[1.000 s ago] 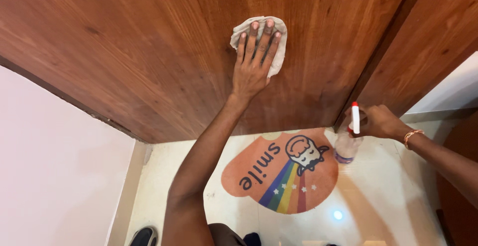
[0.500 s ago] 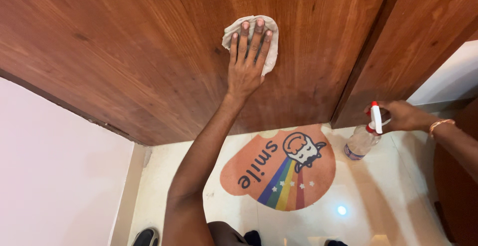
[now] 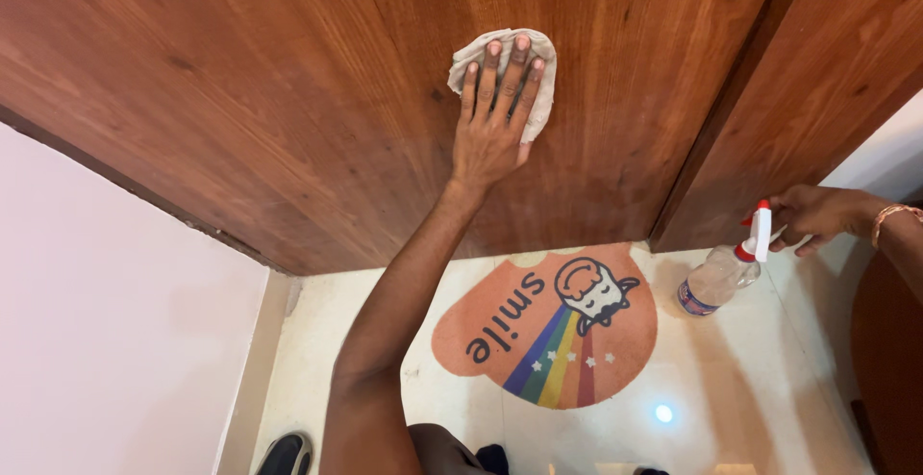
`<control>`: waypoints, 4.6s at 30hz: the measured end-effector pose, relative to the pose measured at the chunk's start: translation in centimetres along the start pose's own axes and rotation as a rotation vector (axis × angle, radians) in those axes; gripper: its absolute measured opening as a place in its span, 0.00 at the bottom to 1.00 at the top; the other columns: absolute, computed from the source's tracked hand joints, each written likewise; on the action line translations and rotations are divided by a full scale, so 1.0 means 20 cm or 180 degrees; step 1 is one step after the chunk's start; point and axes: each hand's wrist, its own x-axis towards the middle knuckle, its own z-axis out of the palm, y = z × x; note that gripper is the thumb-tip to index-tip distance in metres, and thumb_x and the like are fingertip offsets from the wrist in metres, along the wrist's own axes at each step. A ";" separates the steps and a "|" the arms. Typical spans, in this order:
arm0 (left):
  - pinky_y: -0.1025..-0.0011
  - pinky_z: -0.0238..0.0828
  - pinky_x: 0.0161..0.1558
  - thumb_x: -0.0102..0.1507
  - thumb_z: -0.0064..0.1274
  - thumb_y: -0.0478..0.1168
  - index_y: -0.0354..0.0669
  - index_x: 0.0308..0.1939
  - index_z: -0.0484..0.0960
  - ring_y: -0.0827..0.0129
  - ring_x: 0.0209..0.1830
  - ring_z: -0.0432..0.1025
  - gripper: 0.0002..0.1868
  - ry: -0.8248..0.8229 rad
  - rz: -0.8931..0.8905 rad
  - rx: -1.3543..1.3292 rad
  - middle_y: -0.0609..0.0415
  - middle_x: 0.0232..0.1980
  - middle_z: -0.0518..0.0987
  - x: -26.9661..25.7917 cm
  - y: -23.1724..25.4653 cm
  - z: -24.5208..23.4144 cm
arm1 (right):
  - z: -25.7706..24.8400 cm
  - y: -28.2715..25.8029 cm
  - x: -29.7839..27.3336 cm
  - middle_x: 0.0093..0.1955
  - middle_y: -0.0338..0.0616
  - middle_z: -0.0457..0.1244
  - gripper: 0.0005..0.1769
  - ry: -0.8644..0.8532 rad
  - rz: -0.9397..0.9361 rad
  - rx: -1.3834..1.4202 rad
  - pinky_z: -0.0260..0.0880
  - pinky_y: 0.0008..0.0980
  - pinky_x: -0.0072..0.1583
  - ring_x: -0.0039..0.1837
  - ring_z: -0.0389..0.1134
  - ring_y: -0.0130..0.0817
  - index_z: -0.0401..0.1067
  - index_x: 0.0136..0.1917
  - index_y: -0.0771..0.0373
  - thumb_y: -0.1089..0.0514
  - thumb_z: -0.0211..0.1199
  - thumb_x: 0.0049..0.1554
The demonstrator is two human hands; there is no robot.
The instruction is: The person wipes a wooden door with a cloth, then sprays a liquid from a spray bottle onto the door and continues wiping the surface in circular motions.
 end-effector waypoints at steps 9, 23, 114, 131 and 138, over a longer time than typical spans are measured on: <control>0.44 0.30 0.81 0.62 0.58 0.64 0.47 0.82 0.51 0.45 0.84 0.38 0.53 -0.0243 -0.0025 -0.0715 0.47 0.84 0.45 0.02 -0.01 -0.08 | -0.07 -0.09 -0.02 0.66 0.41 0.69 0.29 0.0482 0.0868 -0.1662 0.77 0.43 0.61 0.64 0.72 0.37 0.71 0.68 0.50 0.64 0.67 0.53; 0.54 0.36 0.86 0.74 0.45 0.38 0.48 0.83 0.58 0.58 0.88 0.43 0.33 -0.0087 0.0074 0.0271 0.54 0.86 0.49 -0.05 -0.10 -0.06 | 0.49 -1.16 -0.14 0.85 0.57 0.42 0.38 0.3994 -0.3237 -0.3355 0.36 0.68 0.77 0.85 0.41 0.45 0.59 0.78 0.64 0.56 0.57 0.55; 0.58 0.40 0.88 0.72 0.44 0.31 0.44 0.83 0.51 0.63 0.88 0.45 0.36 0.0277 0.0225 -0.0527 0.55 0.86 0.50 0.09 -0.05 -0.01 | 0.46 -1.29 0.03 0.86 0.77 0.27 0.44 0.4300 -0.3174 -0.1600 0.24 0.66 0.83 0.86 0.23 0.72 0.44 0.85 0.81 0.54 0.54 0.66; 0.57 0.43 0.86 0.78 0.41 0.37 0.41 0.83 0.53 0.61 0.86 0.47 0.30 0.0045 0.0521 -0.0248 0.53 0.85 0.52 -0.01 0.06 0.04 | 0.42 -0.99 0.09 0.82 0.62 0.52 0.26 0.5127 -0.2973 -0.3155 0.42 0.64 0.80 0.85 0.49 0.53 0.74 0.70 0.69 0.56 0.59 0.61; 0.60 0.46 0.85 0.76 0.43 0.35 0.43 0.81 0.58 0.61 0.86 0.49 0.28 0.0469 0.0107 -0.0530 0.55 0.84 0.56 0.25 0.11 0.02 | 0.22 -1.01 0.02 0.88 0.56 0.48 0.28 0.5568 -0.2529 -0.3054 0.35 0.62 0.82 0.89 0.44 0.49 0.68 0.79 0.68 0.57 0.59 0.69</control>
